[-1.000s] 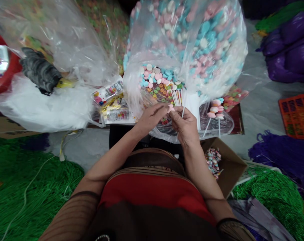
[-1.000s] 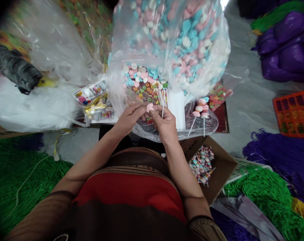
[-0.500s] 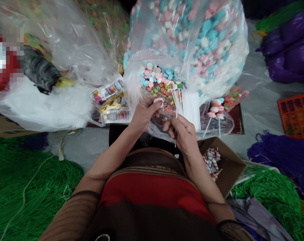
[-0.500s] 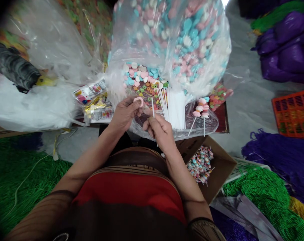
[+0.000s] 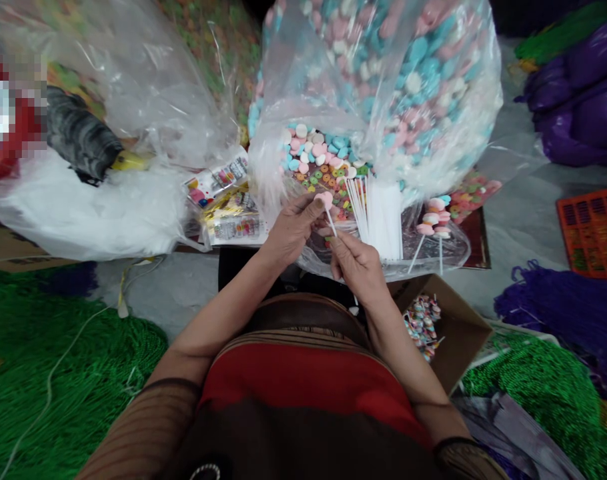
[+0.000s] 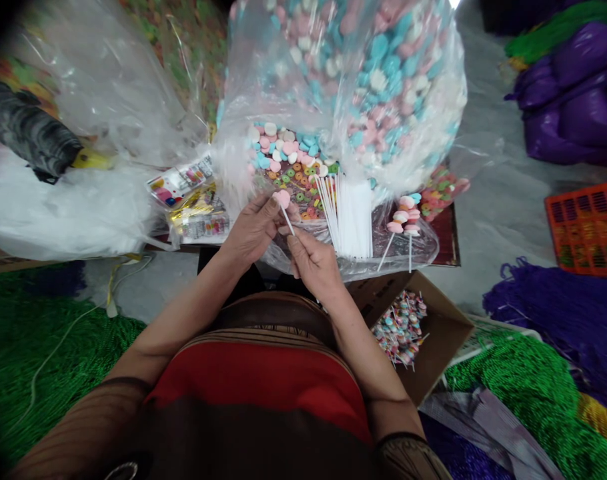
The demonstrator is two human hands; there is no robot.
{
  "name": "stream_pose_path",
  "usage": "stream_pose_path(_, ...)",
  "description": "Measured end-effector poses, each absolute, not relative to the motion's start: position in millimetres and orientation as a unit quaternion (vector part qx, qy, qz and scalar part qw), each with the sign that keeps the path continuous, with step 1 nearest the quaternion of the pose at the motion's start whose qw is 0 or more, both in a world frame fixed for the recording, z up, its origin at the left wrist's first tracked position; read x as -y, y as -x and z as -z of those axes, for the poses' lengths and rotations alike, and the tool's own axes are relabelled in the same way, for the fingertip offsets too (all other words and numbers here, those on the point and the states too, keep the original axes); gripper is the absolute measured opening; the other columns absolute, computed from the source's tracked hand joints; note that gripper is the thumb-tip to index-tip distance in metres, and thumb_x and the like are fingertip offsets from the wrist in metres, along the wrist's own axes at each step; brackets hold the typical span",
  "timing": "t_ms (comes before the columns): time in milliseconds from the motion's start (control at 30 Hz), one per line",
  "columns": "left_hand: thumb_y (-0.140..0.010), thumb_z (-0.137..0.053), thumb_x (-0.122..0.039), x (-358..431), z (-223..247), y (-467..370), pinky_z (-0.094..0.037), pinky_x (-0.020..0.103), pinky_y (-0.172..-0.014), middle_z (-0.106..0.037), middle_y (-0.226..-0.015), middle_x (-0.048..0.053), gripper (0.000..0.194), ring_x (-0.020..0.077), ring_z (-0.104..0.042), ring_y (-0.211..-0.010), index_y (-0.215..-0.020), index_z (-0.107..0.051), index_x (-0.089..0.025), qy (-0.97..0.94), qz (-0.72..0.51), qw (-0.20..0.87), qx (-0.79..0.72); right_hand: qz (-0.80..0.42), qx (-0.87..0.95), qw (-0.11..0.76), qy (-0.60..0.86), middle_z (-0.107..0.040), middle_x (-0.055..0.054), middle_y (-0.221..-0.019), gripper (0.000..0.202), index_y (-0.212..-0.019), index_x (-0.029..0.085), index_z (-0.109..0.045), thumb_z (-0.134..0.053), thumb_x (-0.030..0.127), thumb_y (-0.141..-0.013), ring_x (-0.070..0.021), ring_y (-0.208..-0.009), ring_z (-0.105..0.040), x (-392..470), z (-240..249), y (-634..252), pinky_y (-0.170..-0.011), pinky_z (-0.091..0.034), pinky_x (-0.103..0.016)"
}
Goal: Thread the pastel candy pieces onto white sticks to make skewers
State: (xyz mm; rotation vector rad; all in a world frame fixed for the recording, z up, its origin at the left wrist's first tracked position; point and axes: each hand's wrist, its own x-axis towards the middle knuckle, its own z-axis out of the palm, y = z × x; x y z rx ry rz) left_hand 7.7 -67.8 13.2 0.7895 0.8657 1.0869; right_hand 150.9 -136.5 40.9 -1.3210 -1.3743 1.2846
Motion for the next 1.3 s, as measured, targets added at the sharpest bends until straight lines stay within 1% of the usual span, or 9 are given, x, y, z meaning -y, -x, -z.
stream_pose_path(100, -0.092, -0.07, -0.061, 69, -12, -7, -0.059, 0.029, -0.075, -0.076, -0.09, 0.003, 0.041, 0.0149, -0.073, -0.088, -0.106, -0.072, -0.022, -0.365, -0.479, 0.706, -0.372, -0.489, 0.547, 0.412, 0.54, -0.046, 0.008, -0.049, 0.046, -0.116, 0.021, -0.079, -0.06, 0.059, -0.098, -0.0097, -0.042, -0.041, 134, -38, -152, -0.048, -0.036, -0.025)
stream_pose_path(200, -0.09, -0.074, -0.057, 68, -9, -6, -0.061, 0.032, -0.081, -0.076, -0.093, 0.003, 0.038, 0.0153, -0.073, -0.089, -0.109, -0.074, -0.023, -0.376, -0.483, 0.699, -0.37, -0.478, 0.545, 0.405, 0.558, -0.047, 0.007, -0.051, 0.043, -0.115, 0.02, -0.079, -0.059, 0.054, -0.099, -0.0101, -0.045, -0.042, 133, -36, -156, -0.049, -0.035, -0.025)
stream_pose_path(500, -0.082, -0.083, -0.051, 61, 7, -3, -0.061, 0.032, -0.078, -0.077, -0.091, 0.002, 0.037, 0.0153, -0.073, -0.082, -0.107, -0.078, -0.024, -0.389, -0.497, 0.657, -0.412, -0.478, 0.542, 0.417, 0.552, -0.052, 0.003, -0.058, 0.037, -0.103, 0.021, -0.08, -0.062, 0.053, -0.097, -0.013, -0.056, -0.048, 136, -38, -157, -0.049, -0.034, -0.025)
stream_pose_path(633, -0.08, -0.083, -0.053, 63, 7, -3, -0.063, 0.033, -0.08, -0.08, -0.101, 0.004, 0.042, 0.0141, -0.073, -0.079, -0.112, -0.079, -0.025, -0.391, -0.491, 0.663, -0.409, -0.477, 0.544, 0.414, 0.553, -0.053, 0.002, -0.059, 0.035, -0.101, 0.021, -0.08, -0.062, 0.051, -0.097, -0.0129, -0.057, -0.049, 135, -38, -155, -0.049, -0.034, -0.024)
stream_pose_path(700, -0.081, -0.082, -0.055, 65, 5, -3, -0.063, 0.034, -0.082, -0.081, -0.106, 0.004, 0.043, 0.0155, -0.074, -0.083, -0.113, -0.079, -0.026, -0.42, -0.497, 0.626, -0.43, -0.481, 0.544, 0.411, 0.551, -0.052, 0.002, -0.059, 0.035, -0.099, 0.021, -0.08, -0.063, 0.051, -0.097, -0.013, -0.056, -0.049, 134, -37, -156, -0.049, -0.033, -0.024)
stream_pose_path(800, -0.083, -0.08, -0.057, 68, 0, 0, -0.061, 0.038, -0.097, -0.081, -0.114, 0.004, 0.041, 0.0201, -0.076, -0.101, -0.111, -0.081, -0.027, -0.51, -0.498, 0.526, -0.464, -0.497, 0.535, 0.403, 0.551, -0.05, 0.003, -0.055, 0.036, -0.096, 0.021, -0.079, -0.064, 0.054, -0.095, -0.0124, -0.052, -0.046, 134, -36, -157, -0.047, -0.031, -0.025)
stream_pose_path(867, -0.087, -0.078, -0.052, 70, -3, 2, -0.059, 0.038, -0.104, -0.081, -0.117, 0.003, 0.032, 0.0212, -0.075, -0.109, -0.109, -0.082, -0.028, -0.574, -0.49, 0.458, -0.469, -0.515, 0.524, 0.388, 0.557, -0.046, 0.005, -0.051, 0.039, -0.096, 0.02, -0.079, -0.064, 0.056, -0.094, -0.011, -0.046, -0.042, 134, -35, -159, -0.046, -0.03, -0.025)
stream_pose_path(1000, -0.092, -0.074, -0.038, 73, 2, 4, -0.059, 0.033, -0.099, -0.082, -0.114, 0.003, 0.022, 0.02, -0.077, -0.106, -0.11, -0.082, -0.028, -0.644, -0.471, 0.387, -0.462, -0.564, 0.474, 0.37, 0.567, -0.039, 0.01, -0.042, 0.044, -0.099, 0.017, -0.077, -0.064, 0.059, -0.093, -0.0082, -0.037, -0.032, 136, -35, -158, -0.043, -0.026, -0.024)
stream_pose_path(1300, -0.09, -0.075, -0.027, 76, 9, -2, -0.058, 0.034, -0.102, -0.082, -0.114, 0.005, 0.018, 0.0207, -0.076, -0.11, -0.107, -0.082, -0.026, -0.634, -0.452, 0.403, -0.481, -0.552, 0.454, 0.409, 0.567, -0.041, 0.009, -0.042, 0.041, -0.094, 0.019, -0.074, -0.061, 0.057, -0.095, -0.0081, -0.039, -0.029, 130, -23, -145, -0.044, -0.026, -0.023)
